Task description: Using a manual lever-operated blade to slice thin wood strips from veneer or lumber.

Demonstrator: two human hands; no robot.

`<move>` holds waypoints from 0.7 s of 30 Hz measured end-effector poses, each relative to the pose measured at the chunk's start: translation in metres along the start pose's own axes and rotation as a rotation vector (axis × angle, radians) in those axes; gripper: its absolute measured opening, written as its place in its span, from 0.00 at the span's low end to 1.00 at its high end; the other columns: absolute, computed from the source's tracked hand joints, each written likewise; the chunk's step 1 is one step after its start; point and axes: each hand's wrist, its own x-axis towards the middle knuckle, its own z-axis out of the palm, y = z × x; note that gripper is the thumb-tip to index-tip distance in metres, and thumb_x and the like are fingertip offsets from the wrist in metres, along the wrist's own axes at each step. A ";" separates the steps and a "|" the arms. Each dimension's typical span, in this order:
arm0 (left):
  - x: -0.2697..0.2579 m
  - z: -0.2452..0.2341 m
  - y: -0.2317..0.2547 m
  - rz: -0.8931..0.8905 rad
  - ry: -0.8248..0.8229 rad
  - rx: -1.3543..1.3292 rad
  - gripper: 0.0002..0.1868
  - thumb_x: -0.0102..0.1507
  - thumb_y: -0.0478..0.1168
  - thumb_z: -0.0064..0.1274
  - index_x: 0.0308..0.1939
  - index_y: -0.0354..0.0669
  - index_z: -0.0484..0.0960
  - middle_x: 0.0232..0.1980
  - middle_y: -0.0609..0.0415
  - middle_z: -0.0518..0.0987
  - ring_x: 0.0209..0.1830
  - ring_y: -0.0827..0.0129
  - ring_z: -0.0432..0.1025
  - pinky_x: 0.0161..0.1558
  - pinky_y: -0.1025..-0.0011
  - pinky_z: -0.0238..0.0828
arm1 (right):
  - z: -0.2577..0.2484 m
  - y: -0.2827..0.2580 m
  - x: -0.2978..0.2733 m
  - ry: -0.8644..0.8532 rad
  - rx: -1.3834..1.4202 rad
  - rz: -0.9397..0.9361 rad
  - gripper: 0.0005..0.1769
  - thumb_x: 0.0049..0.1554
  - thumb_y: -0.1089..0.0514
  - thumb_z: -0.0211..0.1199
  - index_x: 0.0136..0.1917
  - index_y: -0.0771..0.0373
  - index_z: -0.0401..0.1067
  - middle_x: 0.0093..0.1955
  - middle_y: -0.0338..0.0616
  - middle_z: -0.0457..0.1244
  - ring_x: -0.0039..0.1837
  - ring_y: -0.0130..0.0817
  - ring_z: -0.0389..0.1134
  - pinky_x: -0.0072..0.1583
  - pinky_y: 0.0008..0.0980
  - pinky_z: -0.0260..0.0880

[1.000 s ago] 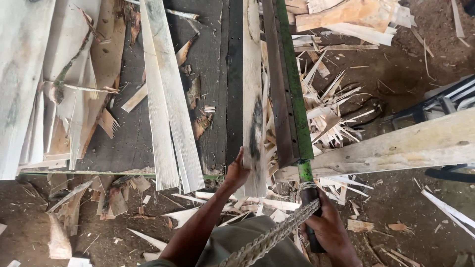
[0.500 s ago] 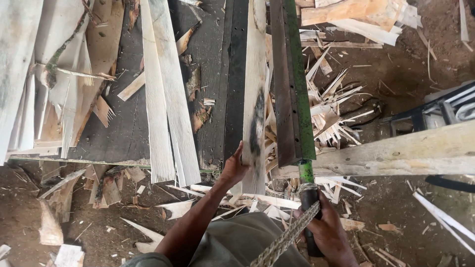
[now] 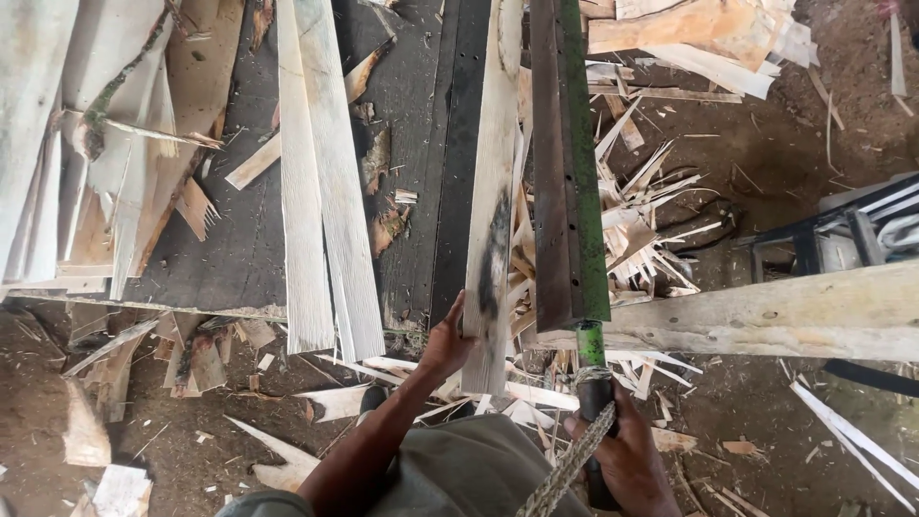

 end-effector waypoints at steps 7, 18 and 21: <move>0.001 0.007 -0.007 0.065 0.043 -0.025 0.56 0.60 0.34 0.60 0.82 0.62 0.39 0.64 0.38 0.78 0.52 0.51 0.80 0.53 0.58 0.80 | 0.013 0.031 0.010 0.027 -0.097 -0.041 0.28 0.51 0.57 0.68 0.64 0.60 0.66 0.40 0.46 0.60 0.40 0.35 0.65 0.41 0.38 0.70; 0.007 0.016 -0.014 0.022 0.008 -0.006 0.57 0.60 0.33 0.60 0.82 0.63 0.38 0.67 0.41 0.75 0.50 0.53 0.81 0.51 0.59 0.83 | 0.039 0.074 0.035 0.070 -0.207 0.031 0.42 0.52 0.61 0.65 0.76 0.53 0.52 0.43 0.50 0.67 0.34 0.37 0.70 0.31 0.37 0.72; 0.014 0.022 -0.020 0.012 0.029 -0.014 0.56 0.60 0.33 0.60 0.82 0.64 0.39 0.69 0.43 0.74 0.51 0.53 0.81 0.51 0.60 0.83 | 0.043 0.103 0.048 0.067 -0.145 0.124 0.27 0.57 0.62 0.65 0.67 0.64 0.63 0.38 0.58 0.66 0.31 0.42 0.67 0.31 0.40 0.68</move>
